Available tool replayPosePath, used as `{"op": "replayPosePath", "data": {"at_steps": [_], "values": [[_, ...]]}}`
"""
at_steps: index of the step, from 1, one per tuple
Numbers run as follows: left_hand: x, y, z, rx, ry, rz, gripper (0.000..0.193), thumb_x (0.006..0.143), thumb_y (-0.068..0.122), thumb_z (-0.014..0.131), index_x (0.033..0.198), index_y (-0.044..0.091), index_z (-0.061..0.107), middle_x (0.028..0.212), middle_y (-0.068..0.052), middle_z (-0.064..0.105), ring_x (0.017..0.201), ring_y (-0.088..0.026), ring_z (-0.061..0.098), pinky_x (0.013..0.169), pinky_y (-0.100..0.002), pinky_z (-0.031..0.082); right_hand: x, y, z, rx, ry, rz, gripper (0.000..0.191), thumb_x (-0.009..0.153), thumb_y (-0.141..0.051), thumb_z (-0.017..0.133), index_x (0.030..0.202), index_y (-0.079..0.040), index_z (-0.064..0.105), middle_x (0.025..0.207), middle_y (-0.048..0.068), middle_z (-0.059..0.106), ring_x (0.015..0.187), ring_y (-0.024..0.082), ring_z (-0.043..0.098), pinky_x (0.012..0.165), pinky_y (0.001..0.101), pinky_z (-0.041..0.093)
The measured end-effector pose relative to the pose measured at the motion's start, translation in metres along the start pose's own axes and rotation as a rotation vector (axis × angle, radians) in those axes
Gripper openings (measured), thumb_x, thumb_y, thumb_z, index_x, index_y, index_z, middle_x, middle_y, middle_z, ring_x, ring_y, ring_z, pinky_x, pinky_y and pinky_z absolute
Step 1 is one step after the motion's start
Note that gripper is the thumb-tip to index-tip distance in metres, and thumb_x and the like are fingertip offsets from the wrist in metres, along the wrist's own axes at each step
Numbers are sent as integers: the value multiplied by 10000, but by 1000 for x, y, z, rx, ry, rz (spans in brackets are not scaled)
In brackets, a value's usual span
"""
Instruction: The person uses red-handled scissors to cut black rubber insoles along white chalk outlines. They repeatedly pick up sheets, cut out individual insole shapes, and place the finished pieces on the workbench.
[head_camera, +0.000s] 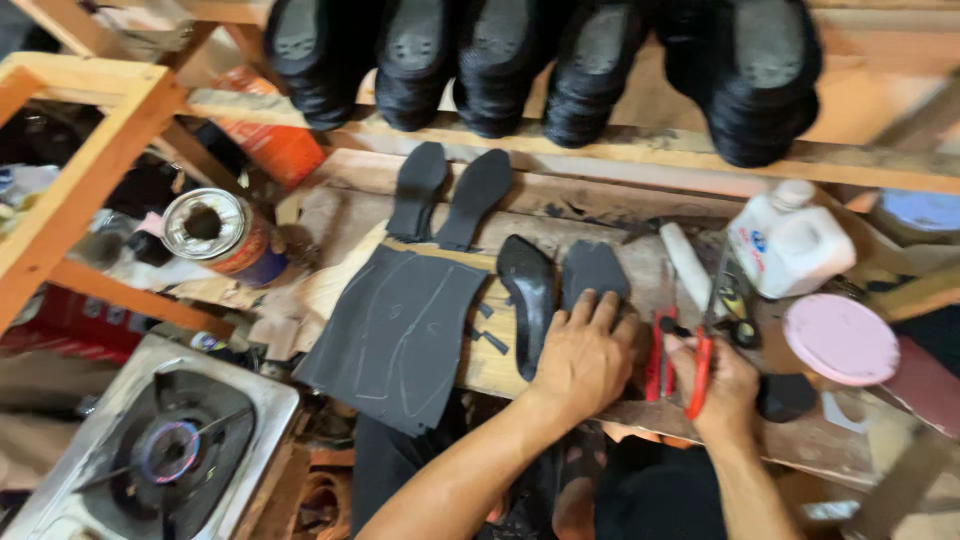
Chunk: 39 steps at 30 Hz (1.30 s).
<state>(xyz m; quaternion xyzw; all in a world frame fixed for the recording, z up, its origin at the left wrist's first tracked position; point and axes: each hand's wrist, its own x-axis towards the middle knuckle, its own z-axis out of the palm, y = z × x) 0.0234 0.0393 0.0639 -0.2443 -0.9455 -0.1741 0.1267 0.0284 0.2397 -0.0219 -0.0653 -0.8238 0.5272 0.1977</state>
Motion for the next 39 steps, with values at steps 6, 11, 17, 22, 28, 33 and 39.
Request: {"op": "replayPosePath", "data": {"at_steps": [6, 11, 17, 22, 28, 33, 39], "values": [[-37, -48, -38, -4, 126, -138, 448, 860, 276, 714, 1253, 65, 665, 1400, -195, 578, 1342, -407, 518, 1006, -556, 455, -3, -5, 3, 136, -24, 160, 207, 917, -214, 785, 902, -26, 698, 574, -40, 509, 475, 43, 428, 435, 254, 308], [-61, -111, -69, 175, -2, -439, 710, 782, 368, 783, 1370, 30, 573, 1492, -246, 461, 1392, -467, 417, 1073, -569, 371, -4, -9, 3, 103, -16, 171, 193, 918, -198, 780, 913, -22, 703, 571, -37, 514, 471, 43, 433, 431, 255, 312], [-69, -136, -76, 111, -114, -442, 735, 802, 397, 782, 1371, -1, 541, 1467, -289, 442, 1357, -492, 414, 1098, -516, 370, -3, -6, 3, 126, -17, 209, 190, 911, -196, 785, 909, -27, 698, 598, -43, 515, 500, 39, 429, 454, 253, 313], [-63, -146, -109, 3, -175, -430, 547, 802, 262, 716, 1317, 97, 636, 1332, -195, 623, 1138, -395, 639, 973, -459, 523, -2, -4, 3, 93, 9, 177, 207, 887, -200, 802, 893, -25, 693, 617, -34, 545, 514, 41, 451, 462, 253, 348], [-75, -129, -178, 85, 46, -232, 471, 781, 81, 650, 1252, 63, 661, 974, -164, 724, 818, -390, 688, 715, -498, 559, -3, -9, 2, 64, -9, 118, 204, 895, -210, 795, 894, -24, 712, 625, -25, 558, 536, 54, 452, 489, 269, 356], [-90, -101, -210, 5, 163, -89, 581, 768, -30, 629, 1349, -17, 613, 834, -135, 646, 789, -339, 642, 678, -458, 527, -2, -20, -2, -17, -23, 78, 236, 887, -249, 786, 879, -25, 711, 599, 14, 554, 528, 81, 473, 496, 288, 386], [-91, -71, -186, -70, 515, 143, 407, 698, -91, 629, 1076, 61, 644, 1028, -89, 663, 976, -291, 641, 1086, -520, 482, -8, -46, -7, 41, -186, 258, 257, 870, -298, 764, 919, -50, 717, 667, 27, 629, 554, 126, 546, 508, 312, 436]]}}
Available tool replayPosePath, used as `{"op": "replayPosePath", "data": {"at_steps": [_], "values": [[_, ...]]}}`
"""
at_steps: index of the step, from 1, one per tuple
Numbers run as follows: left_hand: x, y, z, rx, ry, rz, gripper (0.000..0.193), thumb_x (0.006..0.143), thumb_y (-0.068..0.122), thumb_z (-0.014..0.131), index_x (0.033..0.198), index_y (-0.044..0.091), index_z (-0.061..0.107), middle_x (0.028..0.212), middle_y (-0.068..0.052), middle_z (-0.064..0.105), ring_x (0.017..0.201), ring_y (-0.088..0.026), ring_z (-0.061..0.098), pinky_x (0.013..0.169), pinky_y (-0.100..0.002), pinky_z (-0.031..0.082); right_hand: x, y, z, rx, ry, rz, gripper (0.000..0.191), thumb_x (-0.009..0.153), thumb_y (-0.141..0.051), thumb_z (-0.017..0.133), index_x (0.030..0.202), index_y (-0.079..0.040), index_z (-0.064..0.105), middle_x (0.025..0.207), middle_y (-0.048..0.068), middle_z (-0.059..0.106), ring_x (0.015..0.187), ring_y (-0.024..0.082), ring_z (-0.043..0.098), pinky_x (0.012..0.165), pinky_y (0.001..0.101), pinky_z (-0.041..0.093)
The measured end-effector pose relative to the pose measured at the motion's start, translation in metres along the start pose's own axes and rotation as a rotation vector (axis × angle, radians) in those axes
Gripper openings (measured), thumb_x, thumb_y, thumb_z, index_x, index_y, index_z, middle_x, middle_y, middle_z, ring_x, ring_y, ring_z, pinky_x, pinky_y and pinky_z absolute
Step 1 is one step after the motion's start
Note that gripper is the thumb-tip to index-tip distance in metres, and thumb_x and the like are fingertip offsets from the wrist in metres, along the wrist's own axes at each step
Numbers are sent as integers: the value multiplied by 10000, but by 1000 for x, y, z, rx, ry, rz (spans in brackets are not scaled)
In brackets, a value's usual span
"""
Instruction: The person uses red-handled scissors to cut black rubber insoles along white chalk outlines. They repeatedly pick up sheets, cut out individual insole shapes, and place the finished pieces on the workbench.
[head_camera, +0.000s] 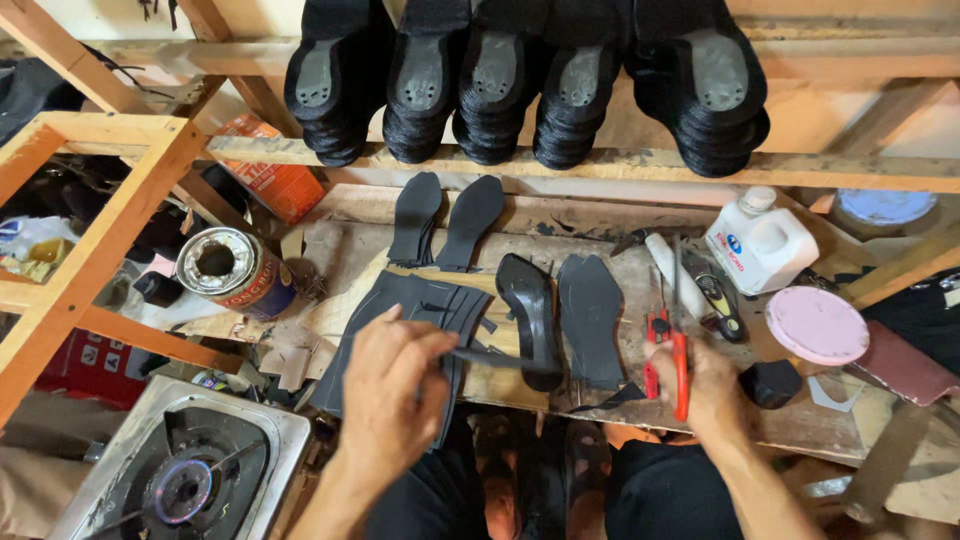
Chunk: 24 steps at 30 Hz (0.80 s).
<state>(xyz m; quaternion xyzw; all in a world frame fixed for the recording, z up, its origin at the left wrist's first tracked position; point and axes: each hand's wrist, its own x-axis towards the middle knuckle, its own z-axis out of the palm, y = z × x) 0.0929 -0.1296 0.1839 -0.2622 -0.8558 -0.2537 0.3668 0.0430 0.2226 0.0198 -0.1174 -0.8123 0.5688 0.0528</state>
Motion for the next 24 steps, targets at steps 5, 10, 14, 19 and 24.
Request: {"op": "replayPosePath", "data": {"at_steps": [5, 10, 14, 19, 24], "values": [[-15, 26, 36, -276, 74, 31, 392, 687, -123, 609, 1020, 83, 630, 1043, -77, 664, 1140, -283, 676, 1234, -642, 310, -29, -16, 18, 485, -382, 375, 306, 824, -331, 765, 927, -47, 722, 738, 71, 685, 574, 192, 623, 494, 360, 472], [-32, 40, 49, -416, 71, 8, 352, 736, -119, 655, 1015, 93, 629, 1247, -121, 630, 1361, -353, 566, 1259, -637, 291, -35, -16, 25, 731, -361, 371, 334, 757, -184, 726, 1041, -8, 710, 963, 71, 736, 919, 164, 695, 836, 314, 539], [-52, 45, 56, -603, 79, -339, 498, 813, -69, 664, 1281, 38, 532, 1526, -210, 375, 1480, -363, 346, 1197, -559, 285, -30, -10, 18, 753, -335, 208, 402, 749, -91, 760, 1129, 5, 673, 939, 42, 620, 908, 183, 594, 804, 379, 473], [-74, 20, 76, -1904, -63, -1249, 633, 961, 103, 594, 1561, -6, 423, 1324, -172, 599, 1159, -276, 603, 1030, -438, 488, -27, -21, 13, 718, -359, -19, 348, 765, -81, 723, 1084, 45, 664, 909, 102, 686, 837, 203, 641, 777, 350, 514], [-85, 14, 82, -1529, -478, -1065, 694, 889, -44, 617, 1540, 41, 392, 1233, -150, 665, 948, -219, 664, 752, -369, 559, -32, -29, 10, 449, -258, -53, 293, 816, -118, 722, 1070, 24, 693, 834, 38, 657, 787, 137, 603, 719, 310, 477]]}}
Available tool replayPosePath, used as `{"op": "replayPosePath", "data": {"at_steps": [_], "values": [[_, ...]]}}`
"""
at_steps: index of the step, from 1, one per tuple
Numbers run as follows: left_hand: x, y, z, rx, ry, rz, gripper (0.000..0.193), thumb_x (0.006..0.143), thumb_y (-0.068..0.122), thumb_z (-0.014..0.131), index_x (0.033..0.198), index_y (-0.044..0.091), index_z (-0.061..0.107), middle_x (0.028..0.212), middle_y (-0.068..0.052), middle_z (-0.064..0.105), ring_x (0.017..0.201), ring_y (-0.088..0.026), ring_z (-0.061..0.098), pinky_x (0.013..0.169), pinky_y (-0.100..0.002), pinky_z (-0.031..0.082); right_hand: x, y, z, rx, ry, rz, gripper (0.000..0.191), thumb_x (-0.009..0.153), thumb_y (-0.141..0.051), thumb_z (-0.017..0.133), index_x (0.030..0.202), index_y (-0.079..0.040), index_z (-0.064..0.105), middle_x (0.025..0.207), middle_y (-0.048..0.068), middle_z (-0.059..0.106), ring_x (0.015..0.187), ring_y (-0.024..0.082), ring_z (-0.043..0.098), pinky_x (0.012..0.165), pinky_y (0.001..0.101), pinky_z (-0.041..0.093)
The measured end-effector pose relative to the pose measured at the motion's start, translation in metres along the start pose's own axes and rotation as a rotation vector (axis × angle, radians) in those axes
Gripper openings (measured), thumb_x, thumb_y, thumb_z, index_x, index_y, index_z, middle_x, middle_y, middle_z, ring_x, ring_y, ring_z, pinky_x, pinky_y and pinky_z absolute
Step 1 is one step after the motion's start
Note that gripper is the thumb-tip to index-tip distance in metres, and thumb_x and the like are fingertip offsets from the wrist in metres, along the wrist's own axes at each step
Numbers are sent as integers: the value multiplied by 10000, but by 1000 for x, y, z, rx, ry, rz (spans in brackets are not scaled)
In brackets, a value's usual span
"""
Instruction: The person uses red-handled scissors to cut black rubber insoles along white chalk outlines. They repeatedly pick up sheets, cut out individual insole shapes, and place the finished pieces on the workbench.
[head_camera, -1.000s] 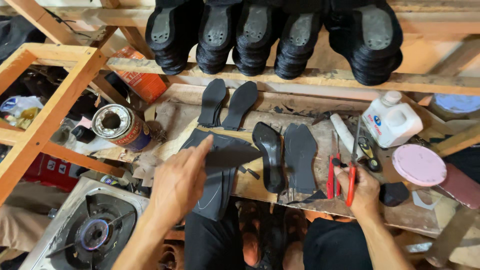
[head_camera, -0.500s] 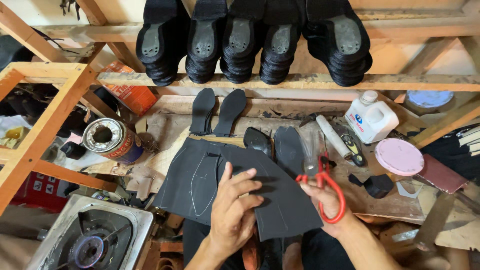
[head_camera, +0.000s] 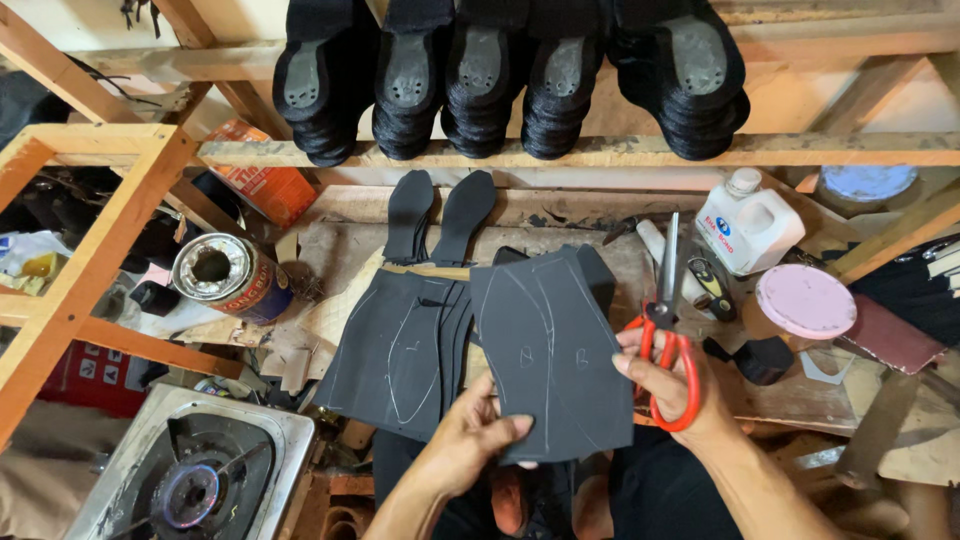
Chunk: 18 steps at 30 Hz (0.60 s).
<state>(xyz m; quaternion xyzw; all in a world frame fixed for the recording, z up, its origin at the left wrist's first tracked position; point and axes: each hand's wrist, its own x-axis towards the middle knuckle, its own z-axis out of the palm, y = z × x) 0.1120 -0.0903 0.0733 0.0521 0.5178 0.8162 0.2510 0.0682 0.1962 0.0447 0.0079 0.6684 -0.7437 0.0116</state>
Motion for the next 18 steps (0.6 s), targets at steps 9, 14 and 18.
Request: {"op": "replayPosePath", "data": {"at_steps": [9, 14, 18], "values": [[21, 35, -5, 23, 294, 284, 578, 915, -18, 600, 1447, 71, 393, 1220, -135, 660, 990, -177, 698, 777, -343, 621, -42, 25, 1, -371, -420, 190, 404, 945, -386, 605, 765, -24, 579, 619, 39, 561, 572, 128, 577, 536, 300, 473], [27, 33, -8, 101, 315, 347, 551, 936, 7, 623, 1446, 65, 424, 1214, -142, 679, 963, -179, 671, 768, -311, 543, -67, 10, 22, -561, -502, 238, 294, 900, -370, 610, 871, -79, 643, 682, 53, 605, 652, 179, 642, 621, 332, 510], [33, 24, -1, 98, 302, 402, 552, 924, -11, 650, 1436, 59, 454, 1240, -107, 654, 1100, -160, 639, 939, -297, 525, -68, -7, 43, -727, -487, 89, 270, 900, -361, 632, 964, -100, 654, 775, 65, 687, 782, 253, 704, 715, 379, 535]]}}
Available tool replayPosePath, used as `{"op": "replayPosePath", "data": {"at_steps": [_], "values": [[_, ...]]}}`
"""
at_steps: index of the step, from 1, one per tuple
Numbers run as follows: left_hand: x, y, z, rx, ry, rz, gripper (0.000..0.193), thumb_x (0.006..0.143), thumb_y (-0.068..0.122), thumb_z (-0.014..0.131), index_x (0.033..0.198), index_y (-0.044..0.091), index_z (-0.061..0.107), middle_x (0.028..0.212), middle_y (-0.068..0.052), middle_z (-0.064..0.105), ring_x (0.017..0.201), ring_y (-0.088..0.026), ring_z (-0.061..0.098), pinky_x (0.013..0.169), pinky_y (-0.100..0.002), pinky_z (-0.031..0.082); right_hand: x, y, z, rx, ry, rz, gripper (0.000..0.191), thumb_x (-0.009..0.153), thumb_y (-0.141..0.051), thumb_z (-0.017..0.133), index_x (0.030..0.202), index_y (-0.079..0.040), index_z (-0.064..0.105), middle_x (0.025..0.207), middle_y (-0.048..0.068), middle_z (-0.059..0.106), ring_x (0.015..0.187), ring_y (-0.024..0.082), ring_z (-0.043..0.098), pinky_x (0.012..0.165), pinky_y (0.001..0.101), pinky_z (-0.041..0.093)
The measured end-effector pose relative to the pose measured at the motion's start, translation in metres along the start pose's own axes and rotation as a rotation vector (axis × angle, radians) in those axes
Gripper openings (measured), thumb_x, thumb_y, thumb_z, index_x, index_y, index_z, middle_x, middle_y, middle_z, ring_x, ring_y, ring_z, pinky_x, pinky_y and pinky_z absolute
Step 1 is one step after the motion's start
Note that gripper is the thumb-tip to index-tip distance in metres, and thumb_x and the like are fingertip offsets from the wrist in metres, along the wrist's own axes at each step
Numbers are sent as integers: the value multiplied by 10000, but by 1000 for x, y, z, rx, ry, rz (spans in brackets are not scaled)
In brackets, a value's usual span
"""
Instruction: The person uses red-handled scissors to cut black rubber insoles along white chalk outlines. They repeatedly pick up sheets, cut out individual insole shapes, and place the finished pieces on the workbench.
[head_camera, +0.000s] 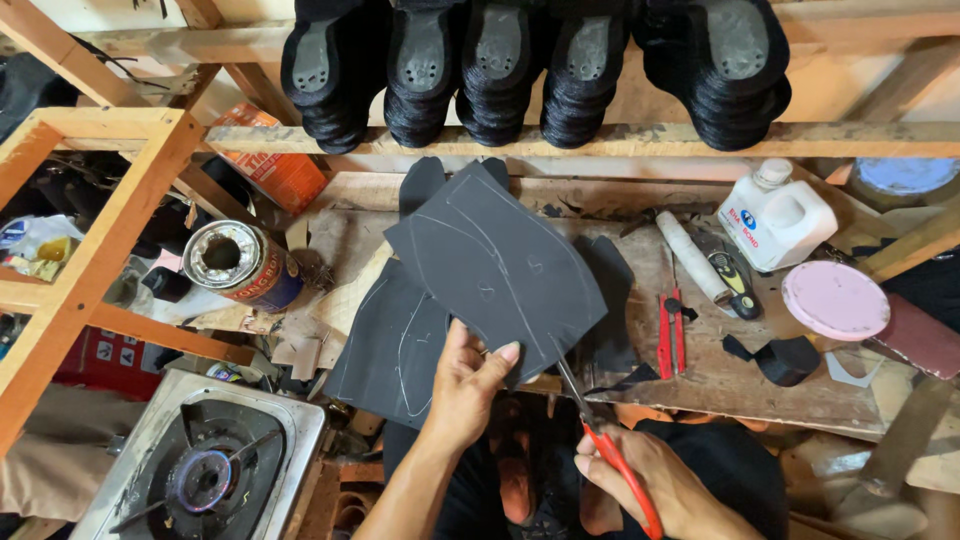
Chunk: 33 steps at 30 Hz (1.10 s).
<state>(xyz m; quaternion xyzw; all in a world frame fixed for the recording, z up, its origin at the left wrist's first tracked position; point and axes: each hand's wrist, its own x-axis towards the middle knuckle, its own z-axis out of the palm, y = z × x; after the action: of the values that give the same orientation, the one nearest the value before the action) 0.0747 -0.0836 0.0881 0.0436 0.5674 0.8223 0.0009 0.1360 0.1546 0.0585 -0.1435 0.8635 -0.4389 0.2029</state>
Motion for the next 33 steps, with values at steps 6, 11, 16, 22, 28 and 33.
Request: {"op": "replayPosePath", "data": {"at_steps": [6, 11, 16, 22, 28, 33], "values": [[-4, -7, 7, -95, -41, -33, 527, 932, -19, 635, 1422, 45, 452, 1246, -96, 648, 1132, -170, 629, 964, -321, 521, 4, -15, -1, -41, 9, 80, 253, 883, -360, 631, 971, -125, 671, 748, 84, 688, 766, 273, 715, 720, 395, 539], [-6, -11, 10, -148, -31, -79, 533, 940, -22, 626, 1436, 58, 449, 1247, -118, 639, 1119, -179, 623, 949, -332, 519, 4, -13, -3, -32, 17, 55, 249, 884, -357, 631, 951, -122, 679, 743, 84, 676, 741, 280, 697, 700, 402, 517], [-6, -14, 12, -159, -39, -70, 524, 939, -24, 624, 1425, 54, 444, 1263, -115, 639, 1140, -184, 629, 969, -344, 533, 3, -12, -4, 22, 21, 96, 263, 869, -349, 639, 882, -91, 688, 723, 89, 682, 726, 275, 699, 700, 396, 524], [-9, -15, 14, -150, -45, -52, 490, 947, -12, 631, 1403, 44, 461, 1242, -118, 647, 1126, -185, 637, 961, -346, 539, 1, -10, -1, 60, 64, 141, 279, 827, -353, 664, 856, -80, 713, 691, 100, 710, 689, 264, 708, 687, 385, 538], [-9, -15, 15, -170, -19, -83, 479, 945, -4, 639, 1390, 50, 471, 1190, -126, 655, 1057, -186, 658, 890, -347, 570, 0, -4, 3, 73, 69, 190, 302, 824, -346, 688, 789, -45, 682, 634, 131, 671, 627, 285, 684, 639, 390, 525], [-10, -14, 16, -236, -25, -104, 536, 939, -14, 616, 1433, 75, 428, 1220, -136, 637, 1042, -203, 671, 842, -363, 593, -1, 4, 7, 95, 129, 36, 306, 826, -288, 681, 678, -21, 652, 621, 95, 666, 586, 235, 679, 598, 366, 520]]}}
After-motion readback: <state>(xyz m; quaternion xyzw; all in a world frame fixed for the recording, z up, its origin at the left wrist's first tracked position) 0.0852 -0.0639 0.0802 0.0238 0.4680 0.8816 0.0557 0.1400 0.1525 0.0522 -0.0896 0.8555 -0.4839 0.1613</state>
